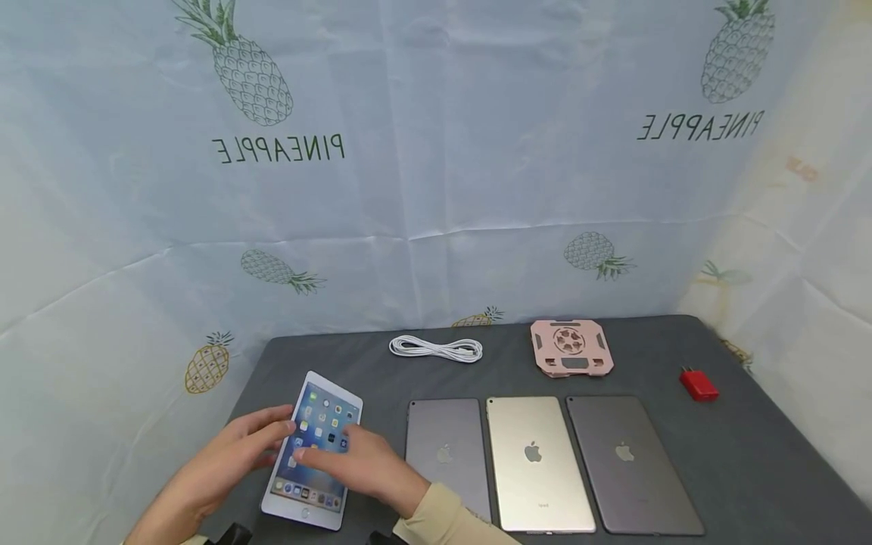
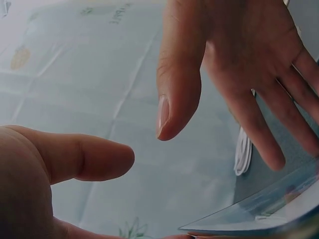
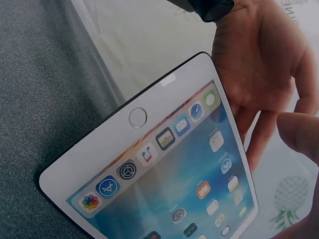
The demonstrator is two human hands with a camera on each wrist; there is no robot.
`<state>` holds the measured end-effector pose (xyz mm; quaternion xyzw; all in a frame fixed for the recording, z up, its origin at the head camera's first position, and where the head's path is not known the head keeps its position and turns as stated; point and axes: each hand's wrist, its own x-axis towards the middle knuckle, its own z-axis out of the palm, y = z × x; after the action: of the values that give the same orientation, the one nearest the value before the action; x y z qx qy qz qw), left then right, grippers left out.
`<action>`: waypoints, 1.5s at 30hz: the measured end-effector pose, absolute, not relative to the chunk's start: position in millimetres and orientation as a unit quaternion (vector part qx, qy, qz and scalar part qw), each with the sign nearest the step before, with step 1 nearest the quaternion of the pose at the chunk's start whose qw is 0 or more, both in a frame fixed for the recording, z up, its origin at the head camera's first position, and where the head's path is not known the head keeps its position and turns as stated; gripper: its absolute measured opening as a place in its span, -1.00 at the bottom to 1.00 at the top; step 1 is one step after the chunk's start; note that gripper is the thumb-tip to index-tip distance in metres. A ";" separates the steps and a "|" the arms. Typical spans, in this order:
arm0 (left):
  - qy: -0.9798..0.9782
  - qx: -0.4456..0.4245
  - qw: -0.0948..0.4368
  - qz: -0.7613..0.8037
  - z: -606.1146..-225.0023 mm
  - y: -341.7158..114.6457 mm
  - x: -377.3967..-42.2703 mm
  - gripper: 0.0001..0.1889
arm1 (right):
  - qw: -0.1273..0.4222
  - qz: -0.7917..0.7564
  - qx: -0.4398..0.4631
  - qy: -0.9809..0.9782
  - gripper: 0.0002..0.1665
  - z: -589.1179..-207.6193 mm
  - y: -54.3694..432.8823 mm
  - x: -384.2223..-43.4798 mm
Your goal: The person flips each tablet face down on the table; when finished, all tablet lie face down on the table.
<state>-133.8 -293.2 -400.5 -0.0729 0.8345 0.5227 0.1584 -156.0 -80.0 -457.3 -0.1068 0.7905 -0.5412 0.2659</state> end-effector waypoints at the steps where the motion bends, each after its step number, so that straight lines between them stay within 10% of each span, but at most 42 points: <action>1: 0.835 -0.073 0.158 0.522 -400.0 -292.9 -133.6 -0.29 | 0.266 -0.545 -0.107 0.788 0.10 -457.5 -80.6 -156.0; 45: 0.827 -0.042 0.163 0.537 -387.6 -276.4 -129.8 -0.31 | 0.303 -0.637 -0.093 0.702 0.16 -464.0 -89.3 -160.8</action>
<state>-129.8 -276.4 -387.6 -0.0417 0.8268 0.5368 0.1627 -160.8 -89.3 -464.0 -0.0933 0.7024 -0.6374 0.3028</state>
